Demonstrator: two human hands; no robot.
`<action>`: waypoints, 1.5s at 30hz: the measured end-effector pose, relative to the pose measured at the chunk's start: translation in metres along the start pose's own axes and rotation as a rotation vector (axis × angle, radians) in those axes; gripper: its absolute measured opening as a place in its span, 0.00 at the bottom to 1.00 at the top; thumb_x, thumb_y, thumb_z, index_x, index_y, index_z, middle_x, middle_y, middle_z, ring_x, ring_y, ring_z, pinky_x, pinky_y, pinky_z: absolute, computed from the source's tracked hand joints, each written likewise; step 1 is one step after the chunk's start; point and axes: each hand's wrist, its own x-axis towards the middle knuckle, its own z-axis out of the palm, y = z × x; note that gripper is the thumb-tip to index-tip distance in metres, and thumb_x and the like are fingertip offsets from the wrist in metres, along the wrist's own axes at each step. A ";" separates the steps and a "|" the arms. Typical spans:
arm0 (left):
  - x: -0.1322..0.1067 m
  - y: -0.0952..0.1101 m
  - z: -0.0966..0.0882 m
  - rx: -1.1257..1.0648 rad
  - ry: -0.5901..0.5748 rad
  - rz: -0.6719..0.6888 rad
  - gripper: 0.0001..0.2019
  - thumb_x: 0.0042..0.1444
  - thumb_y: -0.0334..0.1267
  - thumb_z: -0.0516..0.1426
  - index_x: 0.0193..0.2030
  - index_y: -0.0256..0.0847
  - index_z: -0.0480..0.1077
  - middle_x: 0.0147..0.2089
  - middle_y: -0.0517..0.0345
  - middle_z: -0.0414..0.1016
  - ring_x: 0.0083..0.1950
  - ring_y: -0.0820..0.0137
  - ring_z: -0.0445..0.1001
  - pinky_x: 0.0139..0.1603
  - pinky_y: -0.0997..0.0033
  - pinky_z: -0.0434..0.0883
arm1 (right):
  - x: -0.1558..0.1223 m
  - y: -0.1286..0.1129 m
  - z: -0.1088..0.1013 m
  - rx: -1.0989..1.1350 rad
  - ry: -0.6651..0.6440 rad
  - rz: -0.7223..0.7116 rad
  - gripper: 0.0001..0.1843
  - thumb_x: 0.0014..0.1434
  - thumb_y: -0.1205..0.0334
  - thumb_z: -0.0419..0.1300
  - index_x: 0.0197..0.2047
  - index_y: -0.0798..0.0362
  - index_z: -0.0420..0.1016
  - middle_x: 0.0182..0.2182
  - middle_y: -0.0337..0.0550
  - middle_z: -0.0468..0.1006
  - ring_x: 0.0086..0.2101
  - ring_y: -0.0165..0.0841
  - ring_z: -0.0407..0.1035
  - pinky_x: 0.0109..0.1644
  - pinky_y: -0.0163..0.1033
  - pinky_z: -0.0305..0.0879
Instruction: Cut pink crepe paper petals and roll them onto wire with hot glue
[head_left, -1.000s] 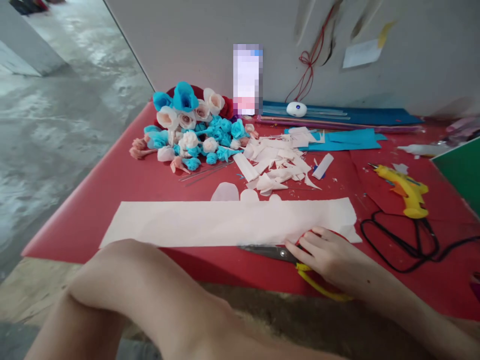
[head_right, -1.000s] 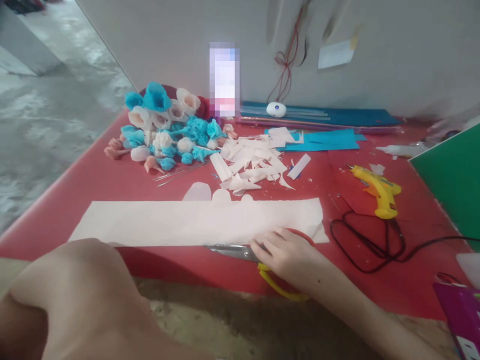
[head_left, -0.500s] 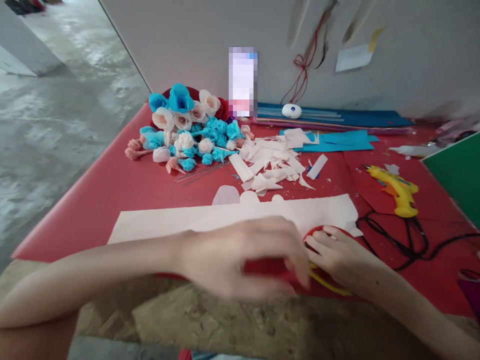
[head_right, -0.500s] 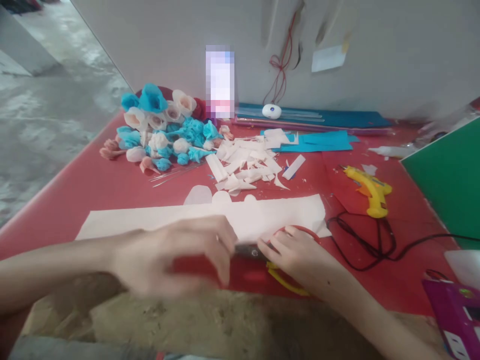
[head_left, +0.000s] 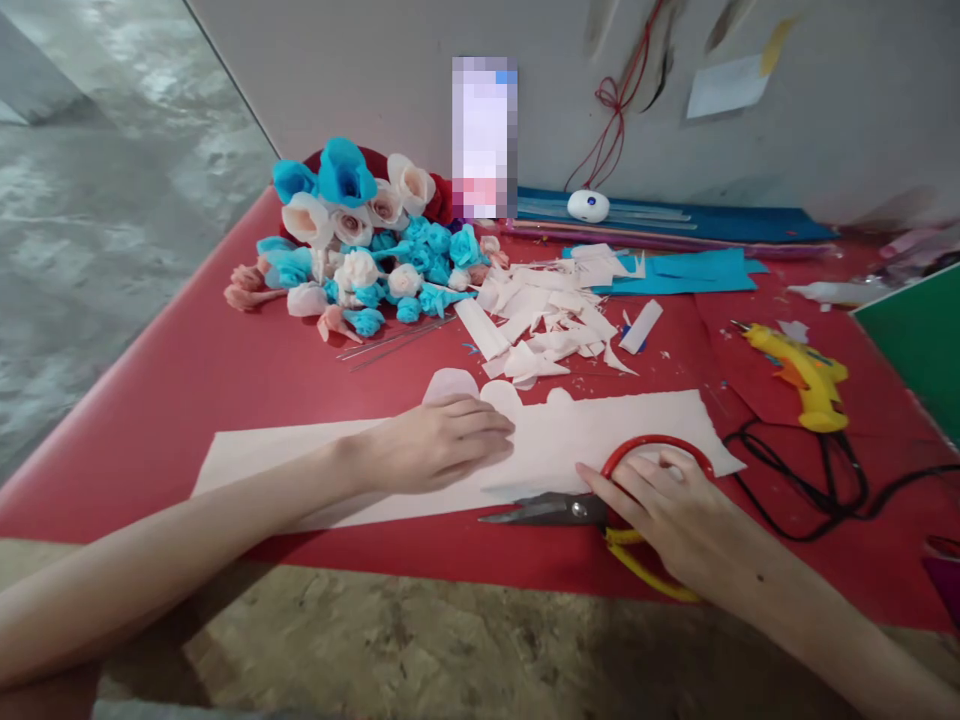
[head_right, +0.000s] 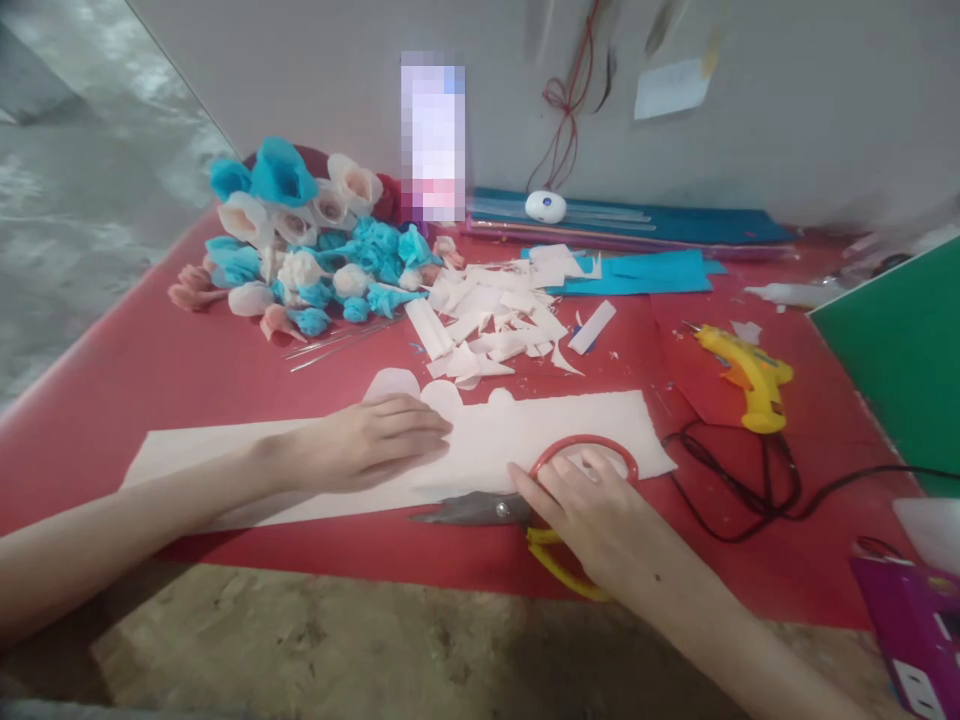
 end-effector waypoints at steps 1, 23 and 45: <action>0.000 0.000 0.000 0.006 -0.007 -0.001 0.16 0.60 0.30 0.47 0.54 0.35 0.63 0.55 0.46 0.68 0.56 0.62 0.62 0.57 0.58 0.61 | 0.003 -0.001 -0.001 0.023 0.002 -0.003 0.31 0.47 0.72 0.48 0.57 0.60 0.57 0.32 0.49 0.69 0.35 0.43 0.63 0.39 0.48 0.54; -0.001 -0.001 0.002 0.122 -0.040 0.014 0.14 0.60 0.34 0.45 0.51 0.38 0.64 0.57 0.50 0.66 0.57 0.62 0.62 0.58 0.56 0.57 | 0.019 0.000 -0.013 0.107 0.218 -0.198 0.17 0.56 0.76 0.41 0.45 0.61 0.64 0.27 0.44 0.70 0.29 0.35 0.61 0.39 0.43 0.52; -0.001 -0.002 0.000 0.051 -0.038 0.002 0.15 0.61 0.32 0.45 0.53 0.38 0.64 0.56 0.49 0.67 0.56 0.62 0.63 0.58 0.56 0.58 | 0.043 -0.014 -0.010 0.154 0.084 -0.178 0.13 0.57 0.72 0.44 0.42 0.59 0.65 0.29 0.44 0.68 0.31 0.37 0.60 0.40 0.44 0.51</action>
